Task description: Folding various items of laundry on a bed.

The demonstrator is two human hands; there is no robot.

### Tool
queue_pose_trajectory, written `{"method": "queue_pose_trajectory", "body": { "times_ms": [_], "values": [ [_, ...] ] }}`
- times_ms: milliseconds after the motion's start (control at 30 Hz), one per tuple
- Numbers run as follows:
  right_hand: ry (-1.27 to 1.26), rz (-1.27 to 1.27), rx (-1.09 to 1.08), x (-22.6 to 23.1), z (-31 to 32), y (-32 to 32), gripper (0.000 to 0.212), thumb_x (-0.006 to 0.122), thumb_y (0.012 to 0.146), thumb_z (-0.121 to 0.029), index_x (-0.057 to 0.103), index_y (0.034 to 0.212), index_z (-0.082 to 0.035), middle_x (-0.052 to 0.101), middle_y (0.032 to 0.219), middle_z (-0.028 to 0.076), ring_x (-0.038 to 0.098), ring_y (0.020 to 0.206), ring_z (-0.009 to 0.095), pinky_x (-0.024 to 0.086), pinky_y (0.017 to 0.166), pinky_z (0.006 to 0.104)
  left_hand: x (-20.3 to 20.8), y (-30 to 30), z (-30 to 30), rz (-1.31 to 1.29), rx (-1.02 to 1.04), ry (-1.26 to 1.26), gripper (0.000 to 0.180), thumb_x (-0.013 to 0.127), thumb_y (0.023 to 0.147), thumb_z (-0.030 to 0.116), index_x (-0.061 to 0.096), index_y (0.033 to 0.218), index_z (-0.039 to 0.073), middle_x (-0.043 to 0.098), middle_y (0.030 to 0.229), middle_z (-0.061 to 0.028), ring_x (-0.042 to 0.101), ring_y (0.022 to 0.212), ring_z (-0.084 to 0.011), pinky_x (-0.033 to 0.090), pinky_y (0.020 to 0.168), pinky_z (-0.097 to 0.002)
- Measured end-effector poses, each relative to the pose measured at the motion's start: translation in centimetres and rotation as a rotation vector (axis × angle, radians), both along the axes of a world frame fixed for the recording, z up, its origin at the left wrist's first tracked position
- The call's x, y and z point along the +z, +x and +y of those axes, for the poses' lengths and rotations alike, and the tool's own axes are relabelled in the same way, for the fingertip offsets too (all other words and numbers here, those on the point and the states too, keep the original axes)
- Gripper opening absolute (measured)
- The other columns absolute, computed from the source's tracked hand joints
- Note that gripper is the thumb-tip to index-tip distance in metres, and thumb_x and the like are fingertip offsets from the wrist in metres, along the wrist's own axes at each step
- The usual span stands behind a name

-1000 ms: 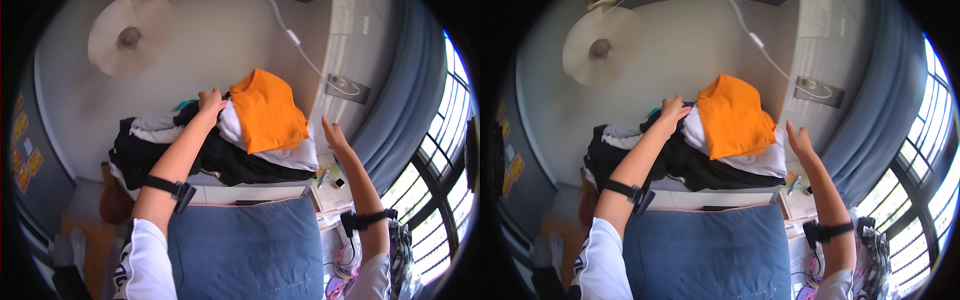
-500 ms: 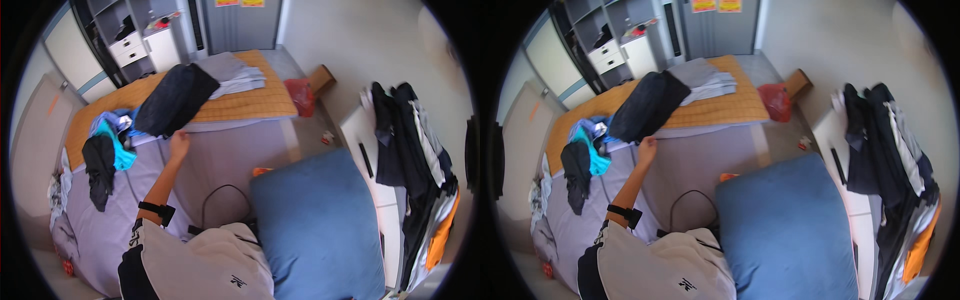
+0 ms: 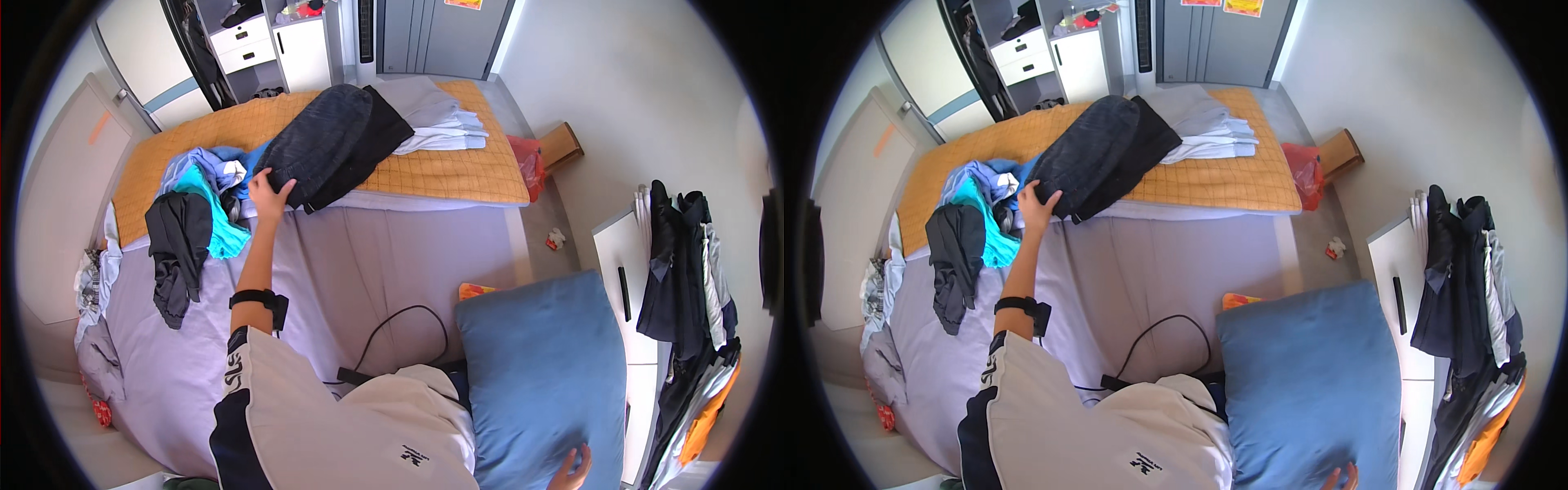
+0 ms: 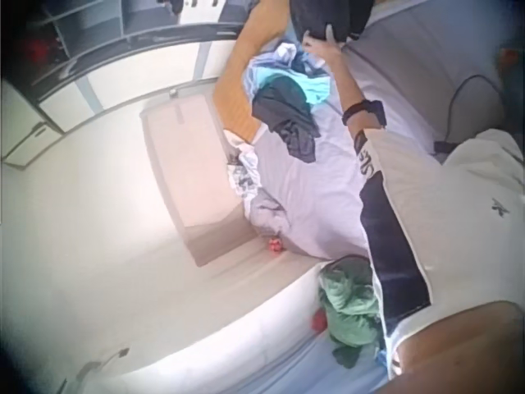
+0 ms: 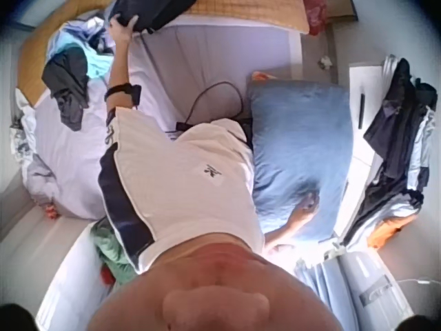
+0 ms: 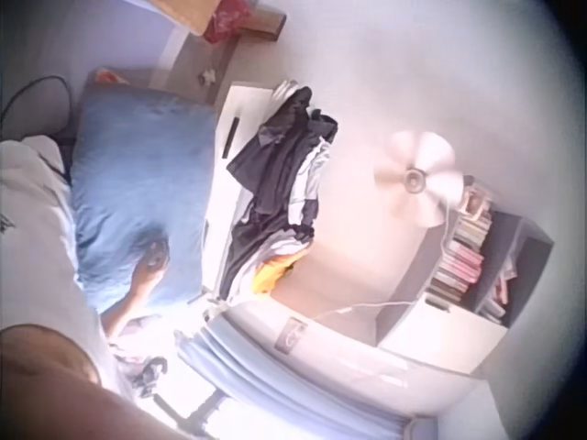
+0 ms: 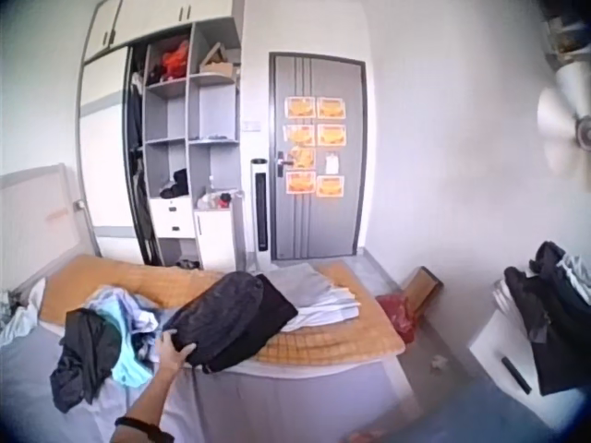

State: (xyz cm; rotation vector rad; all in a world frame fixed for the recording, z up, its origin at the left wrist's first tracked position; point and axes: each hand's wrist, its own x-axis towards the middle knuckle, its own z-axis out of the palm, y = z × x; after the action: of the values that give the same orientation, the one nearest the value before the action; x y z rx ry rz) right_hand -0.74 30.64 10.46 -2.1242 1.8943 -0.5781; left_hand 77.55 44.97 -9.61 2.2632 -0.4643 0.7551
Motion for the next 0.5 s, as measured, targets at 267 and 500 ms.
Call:
{"method": "queue_pose_trajectory", "body": {
  "times_ms": [267, 500],
  "values": [
    [-0.155, 0.151, 0.050, -1.5, 2.3, -0.5, 0.039, 0.060, 0.096, -0.024, 0.060, 0.121, 0.007, 0.057, 0.125, 0.027, 0.055, 0.116, 0.039, 0.044, 0.100, 0.0450, -0.4, 2.7, 4.4, 0.660, -0.449, -0.370, 0.057, 0.076, 0.073, -0.007, 0.062, 0.125, 0.011, 0.061, 0.120, -0.0126, 0.059, 0.110, -0.0292, 0.053, 0.090, -0.0369],
    [-0.192, 0.223, 0.049, -1.8, 2.4, -0.6, 0.041, 0.061, 0.096, -0.027, 0.060, 0.120, 0.006, 0.058, 0.123, 0.026, 0.056, 0.114, 0.039, 0.046, 0.098, 0.0457, 4.1, 1.8, 4.1, 0.060, -0.468, 0.338, 0.058, 0.075, 0.073, -0.002, 0.062, 0.127, 0.015, 0.058, 0.131, -0.0095, 0.057, 0.115, -0.0316, 0.047, 0.097, -0.0378]
  ]
}}
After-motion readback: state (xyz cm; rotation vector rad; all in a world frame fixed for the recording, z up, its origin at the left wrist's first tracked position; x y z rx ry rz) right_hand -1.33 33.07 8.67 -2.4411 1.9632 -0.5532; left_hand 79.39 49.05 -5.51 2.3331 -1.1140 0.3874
